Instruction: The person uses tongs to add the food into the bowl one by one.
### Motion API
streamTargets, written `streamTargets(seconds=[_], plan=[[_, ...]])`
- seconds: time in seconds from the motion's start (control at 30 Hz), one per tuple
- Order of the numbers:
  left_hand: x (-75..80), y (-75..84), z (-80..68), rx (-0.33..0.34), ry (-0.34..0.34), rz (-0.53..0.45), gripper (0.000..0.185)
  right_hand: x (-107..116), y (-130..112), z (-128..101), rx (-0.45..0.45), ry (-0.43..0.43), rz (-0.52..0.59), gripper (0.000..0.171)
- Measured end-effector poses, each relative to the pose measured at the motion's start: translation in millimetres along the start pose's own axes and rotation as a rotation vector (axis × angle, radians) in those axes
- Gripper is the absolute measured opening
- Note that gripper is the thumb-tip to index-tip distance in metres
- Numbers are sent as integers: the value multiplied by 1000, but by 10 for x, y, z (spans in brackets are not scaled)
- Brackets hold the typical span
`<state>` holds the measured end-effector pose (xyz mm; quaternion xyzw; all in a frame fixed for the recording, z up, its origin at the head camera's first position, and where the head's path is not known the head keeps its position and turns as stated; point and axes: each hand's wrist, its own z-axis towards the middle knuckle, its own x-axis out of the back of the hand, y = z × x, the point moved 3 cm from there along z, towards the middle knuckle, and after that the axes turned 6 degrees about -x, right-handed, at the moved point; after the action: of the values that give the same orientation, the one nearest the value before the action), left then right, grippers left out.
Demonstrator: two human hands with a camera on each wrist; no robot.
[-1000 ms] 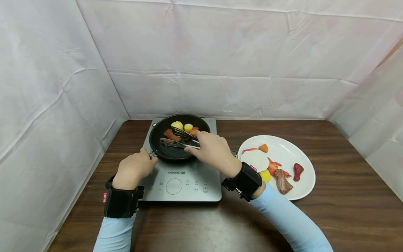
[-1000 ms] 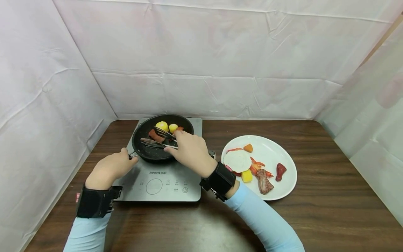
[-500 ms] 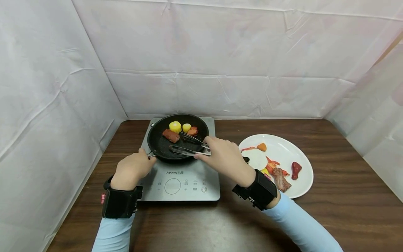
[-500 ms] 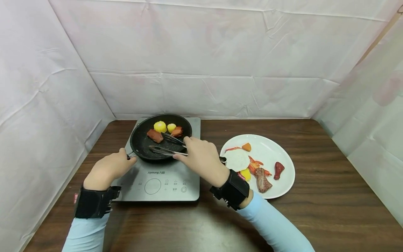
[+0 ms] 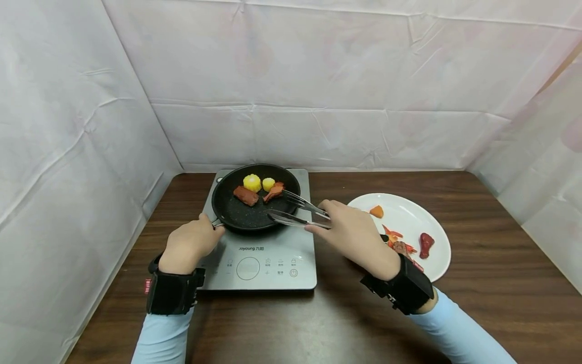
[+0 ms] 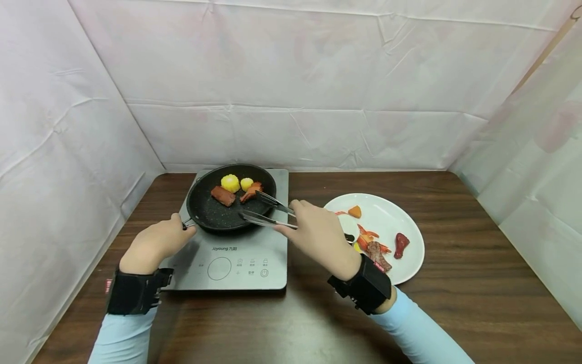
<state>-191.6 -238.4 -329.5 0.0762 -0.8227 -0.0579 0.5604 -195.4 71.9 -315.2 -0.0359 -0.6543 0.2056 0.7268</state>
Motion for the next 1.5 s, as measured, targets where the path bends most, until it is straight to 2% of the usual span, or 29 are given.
streamTargets(seconds=[0.2, 0.47, 0.63, 0.87, 1.07, 1.17, 1.5], plan=[[16, 13, -3, -4, 2, 1, 77, 81, 299, -28, -64, 10, 3, 41], [7, 15, -14, -4, -1, 1, 77, 235, 744, -76, -146, 45, -40, 55], [1, 31, -31, -18, 3, 8, 78, 324, 948, -128, -186, 48, -42, 57], [3, 12, -40, -20, -2, 7, 78, 399, 1156, -109, -230, -32, -60, 62], [-2, 10, -24, -19, 1, 5, 78, 383, 1368, -124, -253, -208, -107, 64], [-10, 5, -15, -19, 2, 6, 79, 376, 1467, -134, -271, -265, -144, 65], [-5, 4, -10, -21, -1, 9, 78, 363, 1632, -127, -318, -285, -185, 68]])
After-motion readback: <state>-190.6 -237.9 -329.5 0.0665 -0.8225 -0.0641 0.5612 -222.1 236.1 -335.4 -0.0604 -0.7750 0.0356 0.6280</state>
